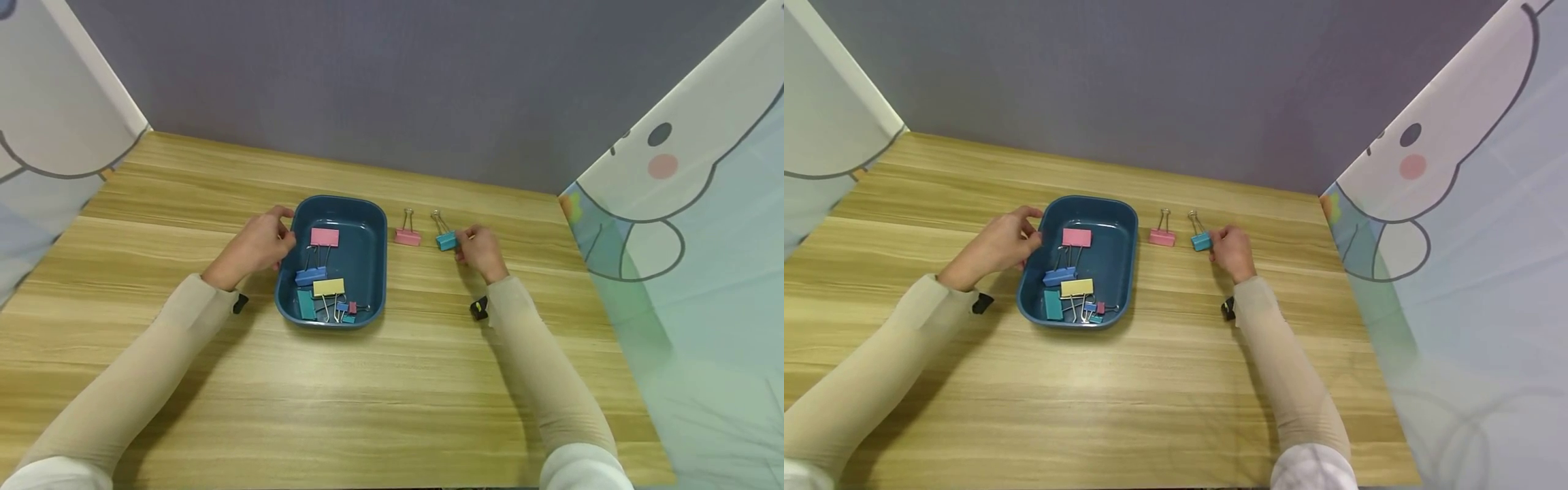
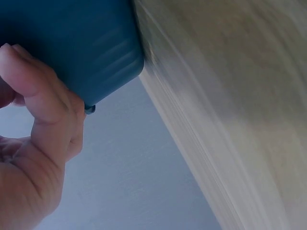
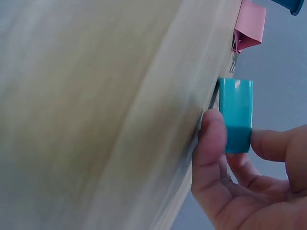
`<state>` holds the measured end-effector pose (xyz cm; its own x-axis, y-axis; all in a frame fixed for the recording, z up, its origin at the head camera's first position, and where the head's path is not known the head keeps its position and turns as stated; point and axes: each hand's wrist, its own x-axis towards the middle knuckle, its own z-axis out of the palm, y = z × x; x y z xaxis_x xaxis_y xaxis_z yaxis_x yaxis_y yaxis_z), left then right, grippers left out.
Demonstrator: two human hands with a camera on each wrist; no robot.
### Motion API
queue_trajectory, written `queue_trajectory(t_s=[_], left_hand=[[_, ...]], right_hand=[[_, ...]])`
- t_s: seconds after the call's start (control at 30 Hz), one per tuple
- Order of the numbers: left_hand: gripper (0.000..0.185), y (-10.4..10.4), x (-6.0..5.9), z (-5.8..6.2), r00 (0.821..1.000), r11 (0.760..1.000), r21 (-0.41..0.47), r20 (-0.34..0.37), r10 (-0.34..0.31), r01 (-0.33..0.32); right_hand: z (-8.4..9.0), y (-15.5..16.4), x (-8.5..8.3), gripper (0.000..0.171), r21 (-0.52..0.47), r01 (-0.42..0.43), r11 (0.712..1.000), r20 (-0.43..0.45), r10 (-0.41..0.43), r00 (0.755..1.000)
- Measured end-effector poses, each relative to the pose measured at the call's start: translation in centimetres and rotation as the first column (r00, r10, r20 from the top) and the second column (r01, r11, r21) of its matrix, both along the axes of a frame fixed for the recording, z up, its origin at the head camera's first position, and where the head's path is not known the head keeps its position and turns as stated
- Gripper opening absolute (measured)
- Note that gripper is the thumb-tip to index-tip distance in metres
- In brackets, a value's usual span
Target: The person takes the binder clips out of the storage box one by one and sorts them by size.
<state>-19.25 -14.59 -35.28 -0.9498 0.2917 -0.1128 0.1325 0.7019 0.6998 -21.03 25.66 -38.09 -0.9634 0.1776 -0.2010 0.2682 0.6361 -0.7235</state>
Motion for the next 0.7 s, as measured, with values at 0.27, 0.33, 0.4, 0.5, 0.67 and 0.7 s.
queue_trajectory(t_s=[0.27, 0.33, 0.4, 0.5, 0.67, 0.7], left_hand=[[0.047, 0.0, 0.07, 0.01, 1.0, 1.0, -0.001, -0.007, 0.0, 0.0], [0.047, 0.01, 0.05, 0.0, 1.0, 1.0, -0.005, -0.011, 0.001, -0.001], [0.047, 0.01, 0.04, -0.02, 1.0, 1.0, -0.007, -0.015, 0.001, -0.001], [0.047, 0.02, 0.04, -0.03, 1.0, 1.0, -0.007, -0.018, 0.0, 0.0], [0.047, 0.04, 0.03, -0.02, 1.0, 1.0, 0.001, -0.022, -0.003, 0.003], [0.047, 0.04, 0.01, -0.02, 1.0, 1.0, 0.001, -0.023, -0.004, 0.004]], right_hand=[[0.26, 0.12, 0.32, 0.034, 0.125, -0.072, 0.99, 0.025, 0.069, 0.997], [0.26, 0.17, 0.4, 0.035, 0.143, -0.091, 0.986, 0.032, 0.088, 0.996], [0.24, 0.24, 0.5, 0.037, 0.16, -0.112, 0.981, 0.036, 0.108, 0.994], [0.14, 0.34, 0.54, 0.039, 0.168, -0.142, 0.976, 0.018, 0.141, 0.99], [-0.13, 0.59, 0.33, 0.042, 0.169, -0.279, 0.945, -0.056, 0.292, 0.955], [-0.21, 0.64, 0.26, 0.043, 0.178, -0.313, 0.933, -0.077, 0.331, 0.941]])
